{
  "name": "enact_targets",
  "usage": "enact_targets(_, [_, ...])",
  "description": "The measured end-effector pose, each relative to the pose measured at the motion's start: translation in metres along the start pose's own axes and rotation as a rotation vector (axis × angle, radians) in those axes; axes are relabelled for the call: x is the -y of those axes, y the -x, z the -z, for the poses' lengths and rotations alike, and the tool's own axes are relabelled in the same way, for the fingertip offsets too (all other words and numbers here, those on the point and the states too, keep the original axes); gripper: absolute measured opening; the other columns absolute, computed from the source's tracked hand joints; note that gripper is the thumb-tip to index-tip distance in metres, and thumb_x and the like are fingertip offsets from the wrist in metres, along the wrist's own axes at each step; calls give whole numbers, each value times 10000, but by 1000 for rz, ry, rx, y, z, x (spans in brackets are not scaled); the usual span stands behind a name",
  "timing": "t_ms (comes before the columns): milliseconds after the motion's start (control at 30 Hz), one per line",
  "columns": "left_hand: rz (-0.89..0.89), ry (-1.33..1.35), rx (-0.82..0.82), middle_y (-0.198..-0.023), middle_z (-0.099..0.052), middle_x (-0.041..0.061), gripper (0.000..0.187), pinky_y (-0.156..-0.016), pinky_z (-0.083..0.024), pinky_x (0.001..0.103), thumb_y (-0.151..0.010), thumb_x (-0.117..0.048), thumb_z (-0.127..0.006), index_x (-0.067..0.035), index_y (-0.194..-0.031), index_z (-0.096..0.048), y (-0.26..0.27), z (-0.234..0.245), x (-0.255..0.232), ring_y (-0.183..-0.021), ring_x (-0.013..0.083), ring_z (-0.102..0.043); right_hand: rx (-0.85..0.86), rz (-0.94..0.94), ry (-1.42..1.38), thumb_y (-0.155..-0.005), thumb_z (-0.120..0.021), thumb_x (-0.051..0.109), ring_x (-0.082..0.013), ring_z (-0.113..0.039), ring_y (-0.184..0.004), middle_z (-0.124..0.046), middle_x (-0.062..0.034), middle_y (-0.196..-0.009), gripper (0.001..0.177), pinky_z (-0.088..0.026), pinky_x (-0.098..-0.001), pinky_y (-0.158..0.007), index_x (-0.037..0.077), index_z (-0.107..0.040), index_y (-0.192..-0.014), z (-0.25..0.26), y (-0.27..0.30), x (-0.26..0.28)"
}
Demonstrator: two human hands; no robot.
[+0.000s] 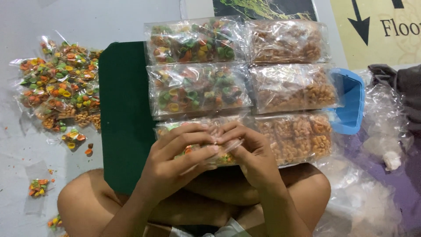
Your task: The person places small portions of colorful snack items into clear plastic bags, سپس seals the bags by hand before organizing them on a table.
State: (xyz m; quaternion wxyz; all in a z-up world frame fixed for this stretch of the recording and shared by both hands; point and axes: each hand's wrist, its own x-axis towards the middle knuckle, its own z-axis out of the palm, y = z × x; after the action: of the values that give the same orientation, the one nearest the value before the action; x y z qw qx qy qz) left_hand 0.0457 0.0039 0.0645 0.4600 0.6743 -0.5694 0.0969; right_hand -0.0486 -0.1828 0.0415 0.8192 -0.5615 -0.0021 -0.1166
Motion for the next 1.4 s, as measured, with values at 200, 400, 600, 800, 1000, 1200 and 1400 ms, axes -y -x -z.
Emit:
enact_targets(200, [133, 142, -134, -1202, -682, 167, 177, -985, -633, 401, -969, -122, -697, -46, -1129, -681, 1, -5, -5, -1112, 296, -738, 88, 140, 501, -1081, -513, 403, -233, -629, -1197, -601, -89, -1205, 368, -520, -398, -1086, 106, -711, -1168, -3, 4, 23])
enact_targets(400, [282, 204, -212, -1044, -745, 133, 191, -832, -640, 332, -969, -168, -675, -51, -1115, -709, 2, -19, -13, -933, 240, -758, 71, 415, 809, -1017, -626, 278, -276, -701, -1077, -662, -137, -1164, 290, -581, -371, -949, 49, -681, -1185, -11, 8, 26])
enact_targets(600, [335, 143, -313, -977, -745, 134, 138, -804, -629, 339, -960, -107, -691, -15, -1061, -715, -10, -38, -22, -884, 235, -740, -14, 565, 931, -1030, -618, 96, -295, -743, -1023, -713, -174, -1127, 185, -620, -374, -891, -22, -658, -1167, -3, 11, 30])
enact_targets(800, [390, 167, -319, -1008, -735, 150, 191, -733, -669, 283, -993, -158, -653, -6, -1092, -713, -40, -59, -33, -898, 218, -743, 4, 548, 845, -1000, -665, -20, -312, -734, -1075, -703, -172, -1157, 197, -607, -378, -930, -1, -638, -1195, 22, 12, 55])
enact_targets(1000, [552, 297, -163, -1175, -664, 282, 793, -898, -527, 533, -985, -607, -521, 23, -1459, -440, -67, -114, -35, -1129, 449, -653, -316, 467, 766, -939, -715, -13, -269, -791, -821, -763, -97, -876, 142, -629, -397, -744, 58, -749, -1058, 88, 22, 87])
enact_targets(1200, [338, -565, 155, -924, -672, 67, 390, -780, -455, 449, -882, -528, -733, -144, -933, -689, -77, -191, -29, -891, 292, -635, -597, 141, 967, -1007, -662, -40, -370, -737, -848, -718, -237, -944, 178, -604, -466, -751, -12, -701, -1179, 156, 49, 93])
enact_targets(1400, [301, -631, 169, -865, -567, 55, 456, -772, -398, 434, -798, -536, -808, -129, -853, -610, -84, -228, -26, -892, 282, -585, -659, -3, 900, -1014, -622, -39, -279, -661, -801, -679, -299, -940, 216, -558, -431, -677, -35, -590, -1228, 165, 50, 93])
